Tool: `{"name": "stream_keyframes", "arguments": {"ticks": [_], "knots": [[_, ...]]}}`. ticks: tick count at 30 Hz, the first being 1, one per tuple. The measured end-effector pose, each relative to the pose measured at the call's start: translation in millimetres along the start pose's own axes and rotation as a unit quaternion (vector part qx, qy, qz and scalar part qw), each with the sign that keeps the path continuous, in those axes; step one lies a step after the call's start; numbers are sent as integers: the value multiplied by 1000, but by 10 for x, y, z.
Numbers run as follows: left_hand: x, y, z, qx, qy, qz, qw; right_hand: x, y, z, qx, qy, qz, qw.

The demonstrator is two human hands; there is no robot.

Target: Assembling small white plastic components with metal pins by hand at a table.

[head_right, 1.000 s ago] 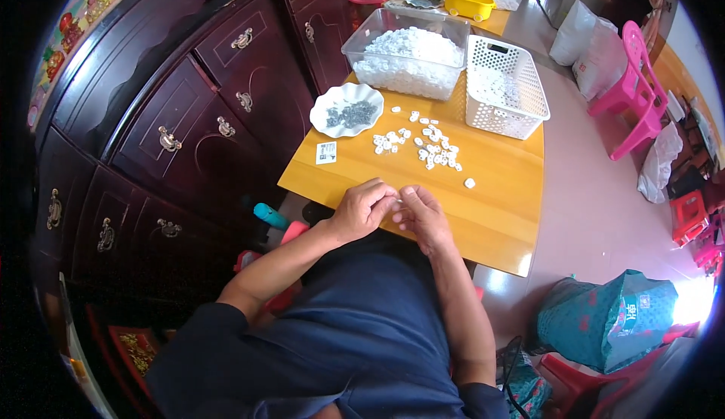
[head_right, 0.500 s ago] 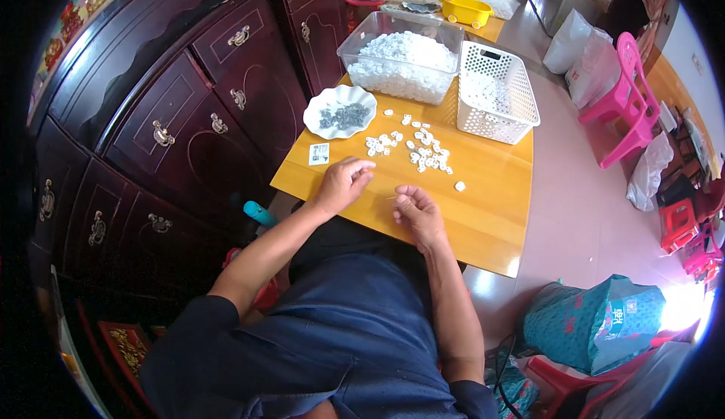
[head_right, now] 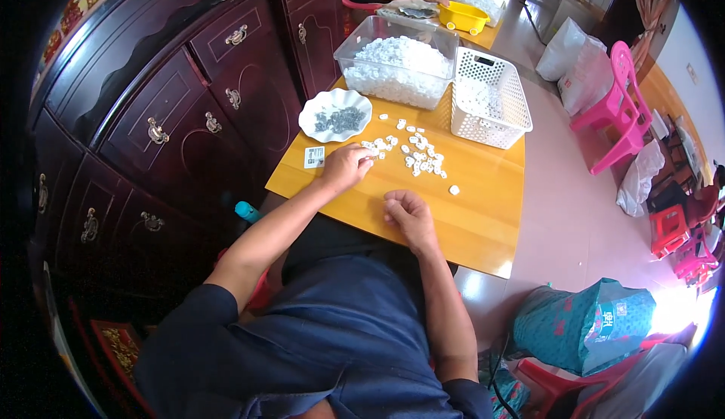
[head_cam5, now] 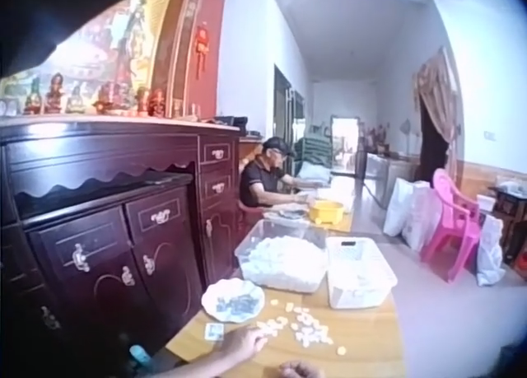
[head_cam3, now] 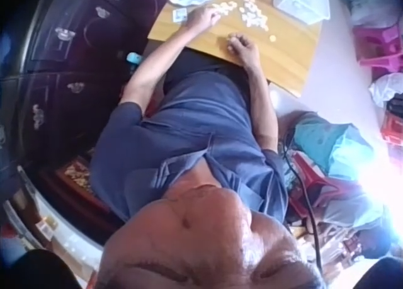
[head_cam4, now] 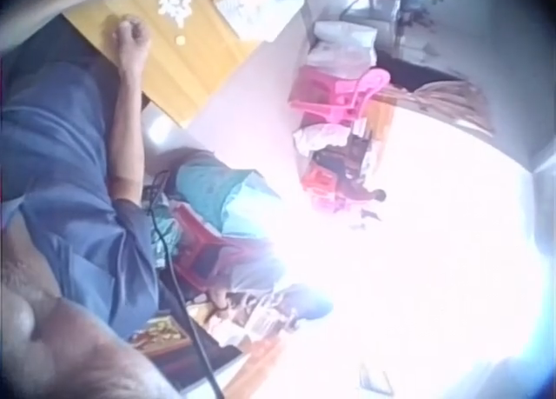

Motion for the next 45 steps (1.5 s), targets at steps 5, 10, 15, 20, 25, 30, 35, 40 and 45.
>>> {"name": "stream_keyframes", "arguments": {"ticks": [5, 10, 15, 20, 25, 30, 35, 40, 45], "knots": [[-22, -53, 31, 21, -7, 25, 999, 29, -2, -35, -2, -1, 2, 1000], [-77, -38, 16, 24, -3, 42, 999, 33, -10, -52, 12, -15, -7, 1000], [-86, -76, -21, 20, -7, 38, 999, -6, -7, -61, 17, 8, -5, 1000], [-60, -107, -28, 33, -15, 65, 997, 21, -26, -30, 23, 16, -9, 1000], [-33, -96, -50, 30, 0, 59, 998, 40, -9, -44, 20, 7, -14, 1000], [-44, -41, -82, 3, 23, 22, 999, 17, 24, -53, -3, 10, -8, 1000], [-69, 65, -113, -43, -32, -32, 998, 39, 18, -72, -24, 9, -29, 999], [-349, 77, -333, -3, 14, -177, 984, 92, -12, -116, -7, 6, -15, 1000], [-490, -99, -495, 68, 76, -287, 952, 67, -4, -79, 23, 18, -28, 999]]}}
Point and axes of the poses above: each hand's wrist, its own z-axis towards the middle knuckle, its own y-axis out of the back of the hand, x = y × z, the point moved 5 cm from there along z, towards the middle knuckle, and after that the axes turned 7 degrees about -z, right-handed, at the moved point
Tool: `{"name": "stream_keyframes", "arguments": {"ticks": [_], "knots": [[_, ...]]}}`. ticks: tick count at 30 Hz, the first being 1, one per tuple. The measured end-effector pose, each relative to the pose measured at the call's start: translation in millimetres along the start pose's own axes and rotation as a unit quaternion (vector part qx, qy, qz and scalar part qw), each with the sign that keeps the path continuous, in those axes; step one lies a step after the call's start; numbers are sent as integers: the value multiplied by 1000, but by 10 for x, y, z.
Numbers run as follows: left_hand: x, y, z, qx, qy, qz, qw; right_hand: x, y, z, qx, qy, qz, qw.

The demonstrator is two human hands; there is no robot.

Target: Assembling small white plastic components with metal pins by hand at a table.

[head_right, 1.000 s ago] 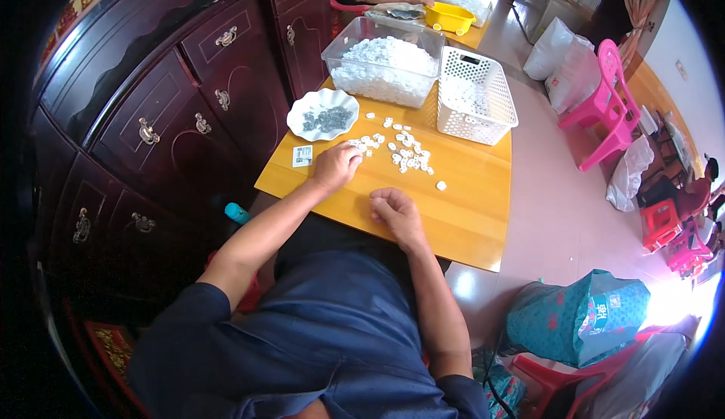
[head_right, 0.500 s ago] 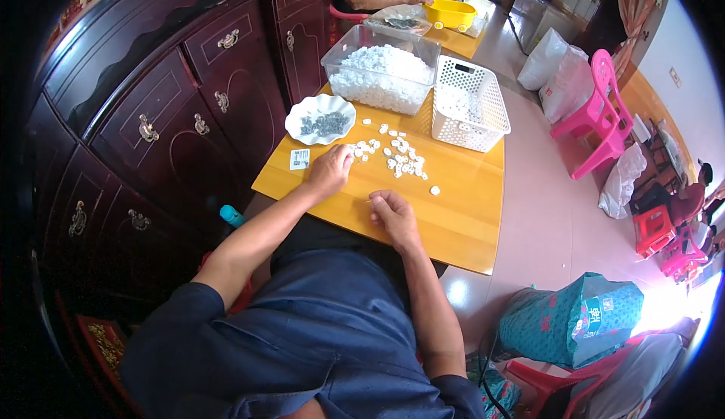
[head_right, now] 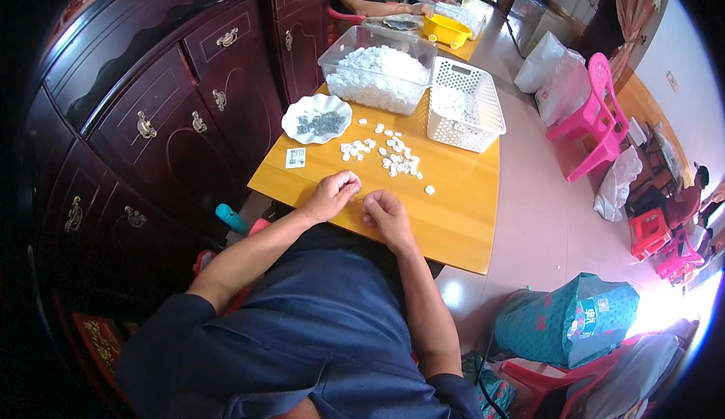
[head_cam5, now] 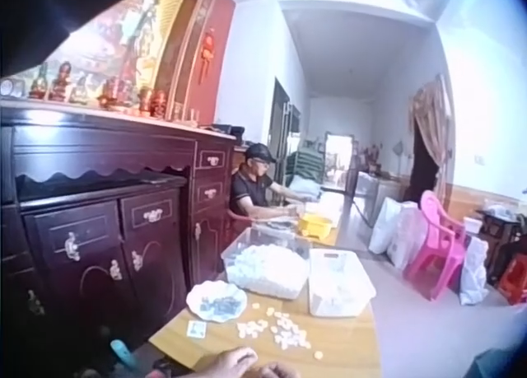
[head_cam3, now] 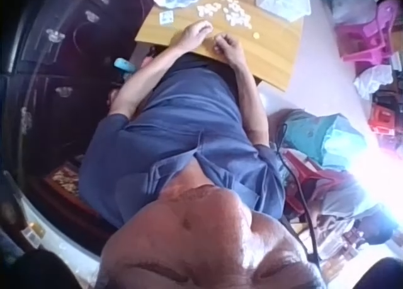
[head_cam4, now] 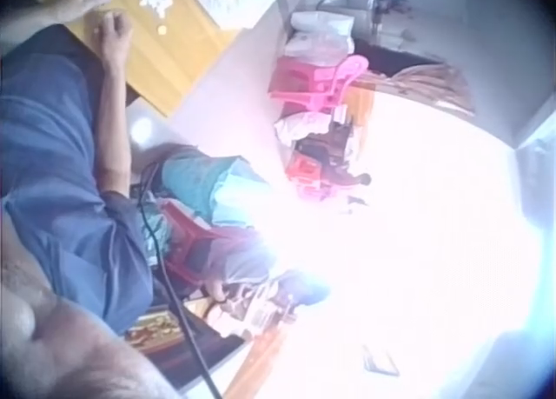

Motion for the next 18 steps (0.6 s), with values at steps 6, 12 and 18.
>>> {"name": "stream_keyframes", "arguments": {"ticks": [6, 12, 18], "knots": [[200, 29, -39, 7, 96, -125, 987, 11, -11, -30, 4, 6, -6, 1000], [132, 29, -42, 10, 75, -125, 989, 15, -30, -14, -5, 1, -7, 1000], [154, 20, -62, 2, 89, -176, 980, -37, -16, 14, -14, 1, -10, 1000]]}}
Point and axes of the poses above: each hand's wrist, its own z-axis towards the middle knuckle, its own y-axis out of the back of the hand, x = y × z, the point moved 5 cm from there along z, towards the middle knuckle, and after that the axes turned 7 degrees about -z, right-handed, at the moved point
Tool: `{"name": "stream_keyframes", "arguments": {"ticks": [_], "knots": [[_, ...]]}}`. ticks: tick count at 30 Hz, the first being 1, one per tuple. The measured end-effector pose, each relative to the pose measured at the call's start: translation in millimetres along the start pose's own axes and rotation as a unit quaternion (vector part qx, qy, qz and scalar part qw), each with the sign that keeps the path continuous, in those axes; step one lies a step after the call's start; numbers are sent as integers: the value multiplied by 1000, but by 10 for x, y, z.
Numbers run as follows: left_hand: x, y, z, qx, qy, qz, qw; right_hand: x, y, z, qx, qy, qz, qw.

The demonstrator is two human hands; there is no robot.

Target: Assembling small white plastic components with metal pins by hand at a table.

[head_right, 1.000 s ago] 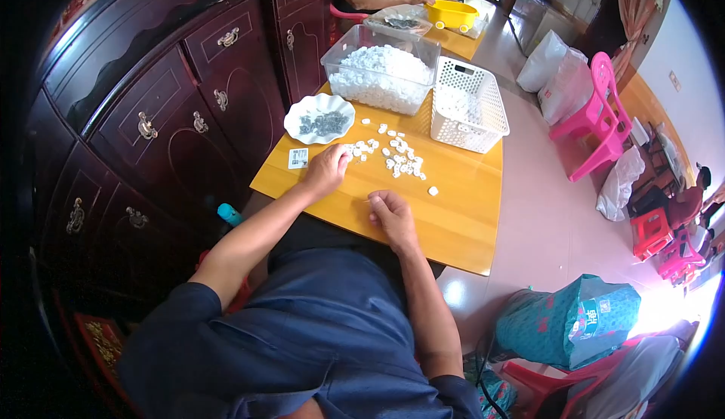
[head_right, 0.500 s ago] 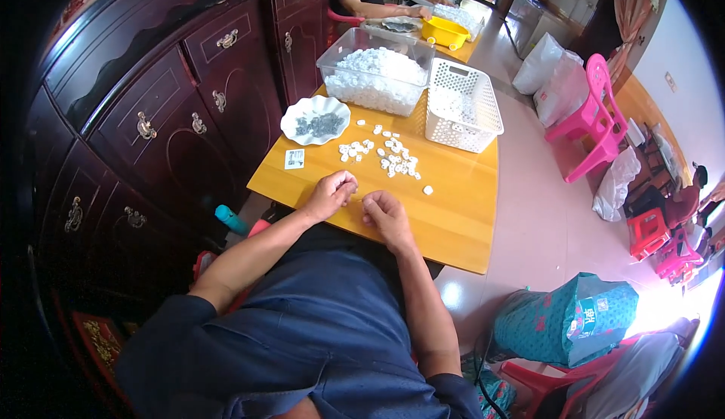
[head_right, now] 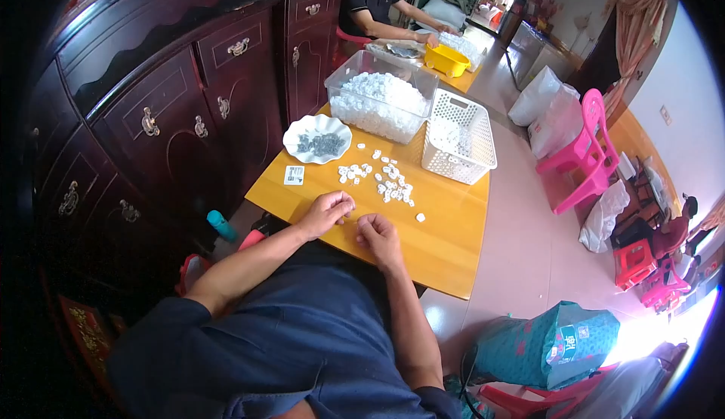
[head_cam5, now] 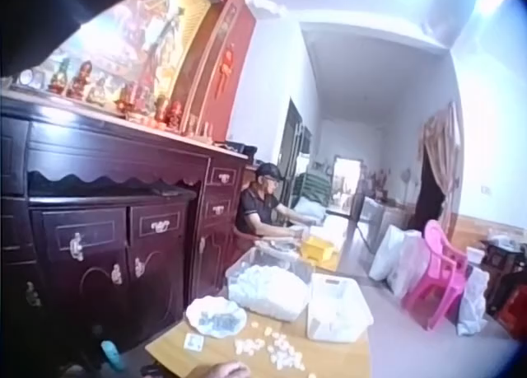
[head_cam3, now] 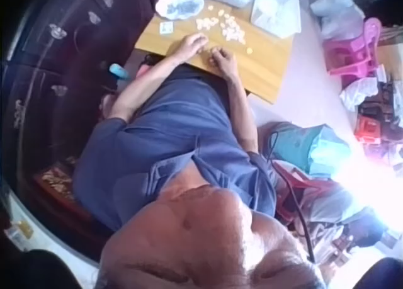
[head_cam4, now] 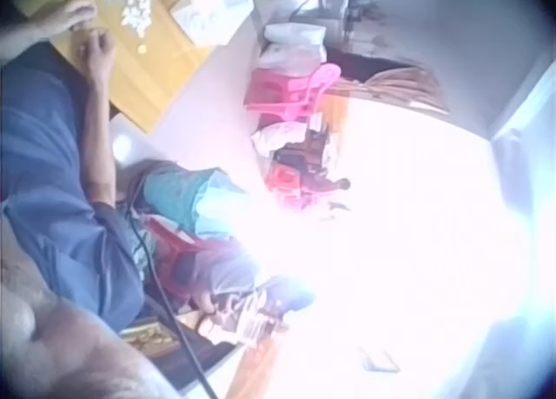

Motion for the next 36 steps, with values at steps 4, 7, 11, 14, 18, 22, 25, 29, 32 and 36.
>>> {"name": "stream_keyframes", "arguments": {"ticks": [4, 7, 11, 14, 18, 22, 25, 29, 32, 36], "knots": [[-9, -154, -59, 9, -13, -38, 999, 41, -7, -13, 2, -11, 1, 1000], [-88, -250, -56, 18, -87, -19, 996, 55, 0, -44, -6, -26, 31, 999], [-173, -286, -119, 35, -93, 13, 995, 95, -48, -100, 10, -22, 73, 997], [-186, -302, -126, 49, -108, 27, 993, 62, -59, -100, 17, -17, 106, 994], [-276, -279, -122, 78, -112, 70, 988, -16, 20, -58, 19, -34, 136, 990], [-448, -220, -92, 122, -99, 66, 985, 24, 14, -62, 24, -49, 132, 990], [-461, -192, -77, 150, -99, 111, 977, 11, -3, -75, 46, -45, 115, 991], [-528, -199, -104, 127, -120, 167, 970, -4, -10, -74, 40, -49, 105, 992], [-399, -186, -66, 100, -93, 94, 986, 17, -8, -78, 14, -34, 95, 995], [-398, -140, -42, 69, -86, 94, 989, 44, 50, -80, -47, -4, 73, 996]]}}
Point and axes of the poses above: each hand's wrist, its own z-axis towards the middle knuckle, its own y-axis out of the back of the hand, x = y × z, the point moved 5 cm from there along z, towards the middle knuckle, and after that the axes turned 7 degrees about -z, right-handed, at the moved point
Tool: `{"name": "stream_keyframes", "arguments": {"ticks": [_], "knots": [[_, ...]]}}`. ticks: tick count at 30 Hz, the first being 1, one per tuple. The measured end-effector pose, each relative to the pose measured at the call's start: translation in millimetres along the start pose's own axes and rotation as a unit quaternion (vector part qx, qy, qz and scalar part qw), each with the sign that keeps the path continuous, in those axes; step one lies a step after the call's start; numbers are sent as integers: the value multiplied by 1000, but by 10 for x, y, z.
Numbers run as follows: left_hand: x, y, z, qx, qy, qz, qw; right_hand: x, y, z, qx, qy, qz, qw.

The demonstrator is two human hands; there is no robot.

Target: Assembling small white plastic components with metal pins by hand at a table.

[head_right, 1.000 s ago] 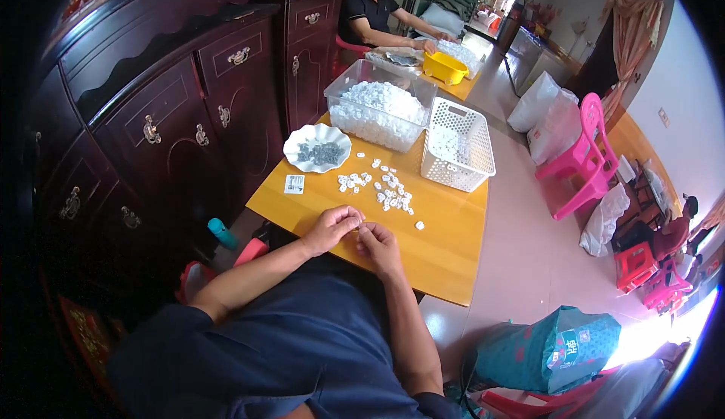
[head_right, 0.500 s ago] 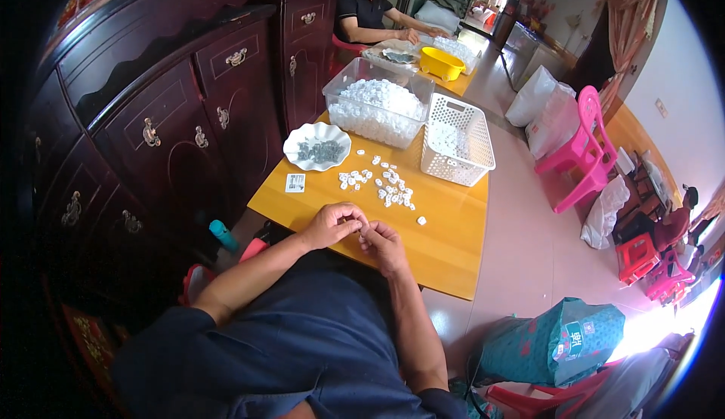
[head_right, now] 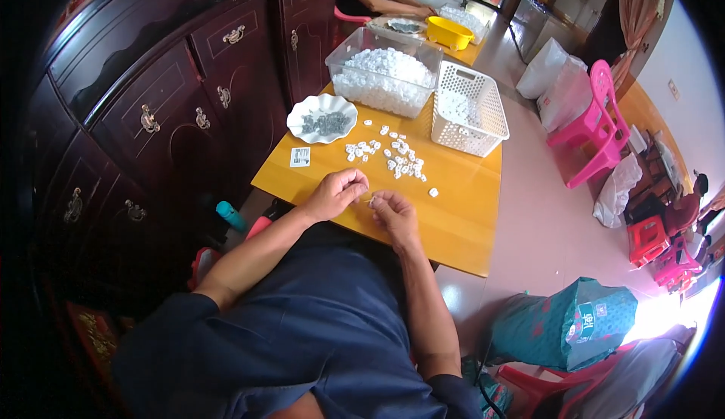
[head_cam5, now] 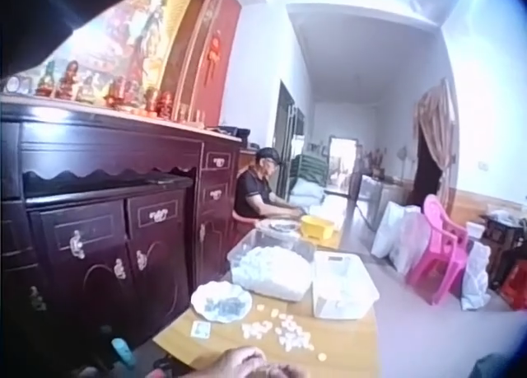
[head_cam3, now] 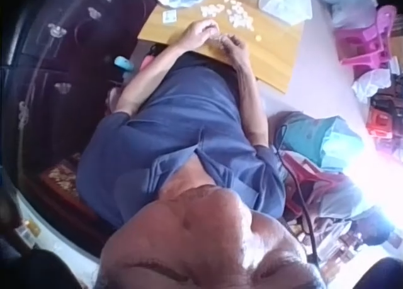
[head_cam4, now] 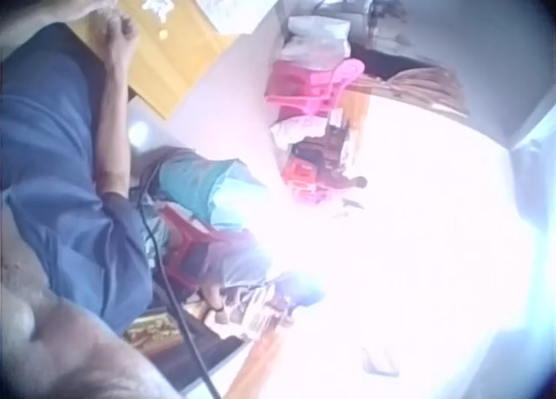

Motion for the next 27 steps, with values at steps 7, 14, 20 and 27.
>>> {"name": "stream_keyframes", "arguments": {"ticks": [7, 14, 20, 27], "knots": [[14, -17, 14, 0, 8, 20, 1000, 63, -3, 44, -9, 40, -18, 999], [-12, -42, 0, -7, 13, 31, 999, 61, -23, 26, -10, 37, -18, 999], [-5, -64, -4, -11, 10, 20, 1000, 70, -34, 31, -9, 31, -14, 999], [26, -45, -7, -3, 24, 19, 1000, 21, -21, 58, -14, 25, -19, 999]]}}
Point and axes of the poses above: each hand's wrist, its own z-axis towards the middle knuckle, its own y-axis out of the back of the hand, x = y × z, the point moved 5 cm from there along z, towards the middle knuckle, and after that the axes turned 7 degrees about -z, right-handed, at the moved point
